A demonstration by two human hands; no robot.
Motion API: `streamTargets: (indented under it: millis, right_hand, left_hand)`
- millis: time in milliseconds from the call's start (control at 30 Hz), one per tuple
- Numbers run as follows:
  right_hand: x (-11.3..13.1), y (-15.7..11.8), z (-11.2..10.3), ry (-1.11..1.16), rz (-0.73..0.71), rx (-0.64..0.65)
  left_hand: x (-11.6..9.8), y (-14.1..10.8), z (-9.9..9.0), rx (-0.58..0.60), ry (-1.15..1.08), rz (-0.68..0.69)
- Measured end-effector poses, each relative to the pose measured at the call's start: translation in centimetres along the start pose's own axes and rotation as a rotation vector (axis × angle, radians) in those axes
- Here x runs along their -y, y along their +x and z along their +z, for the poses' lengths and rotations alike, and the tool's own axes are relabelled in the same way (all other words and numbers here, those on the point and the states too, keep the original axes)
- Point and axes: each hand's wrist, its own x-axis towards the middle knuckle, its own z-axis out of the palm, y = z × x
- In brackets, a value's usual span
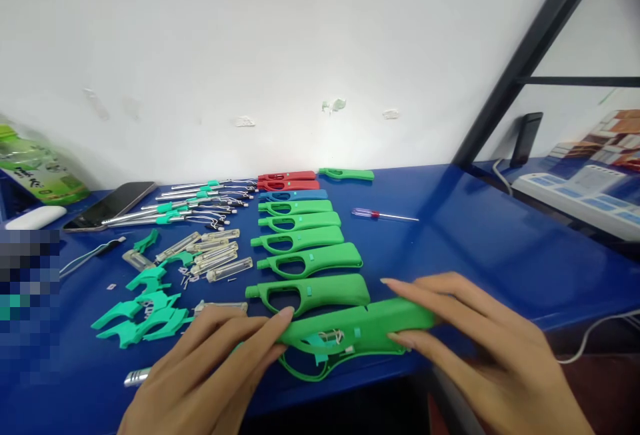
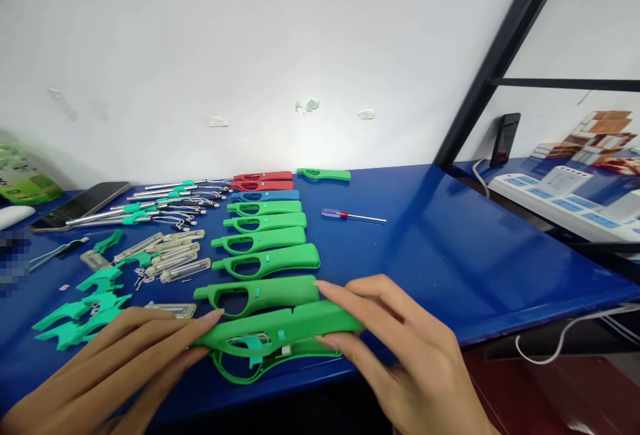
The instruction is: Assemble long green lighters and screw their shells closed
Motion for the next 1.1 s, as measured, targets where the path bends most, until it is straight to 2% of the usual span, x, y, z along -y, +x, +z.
streamTargets:
  millis: [233, 400, 633, 833, 1100]
  right_hand:
    - [0.4, -0.4, 0.7, -0.060, -0.034, -0.036]
    - [0.5, -0.1, 0.9, -0.065, -0.047, 0.034]
    - [0.5, -0.1, 1.2, -0.057, -0.050, 0.097]
    - [0.0, -0.7, 1.3, -0.074, -0.019, 0.163]
    - [-0.4, -0.9, 1.3, -0.093, -0.011, 0.203]
  left_hand:
    - [0.5, -0.2, -0.9, 0.105, -0.039, -0.040]
    - [0.8, -0.6, -0.9, 0.233, -0.038, -0.105]
    - [0.9, -0.9, -0.8, 0.233, -0.023, -0.060]
    - [0.9, -0.7, -0.7, 0.291, 0.028, 0.003]
    - [0.7, -0.5, -0.5, 0.259, 0.082, 0.064]
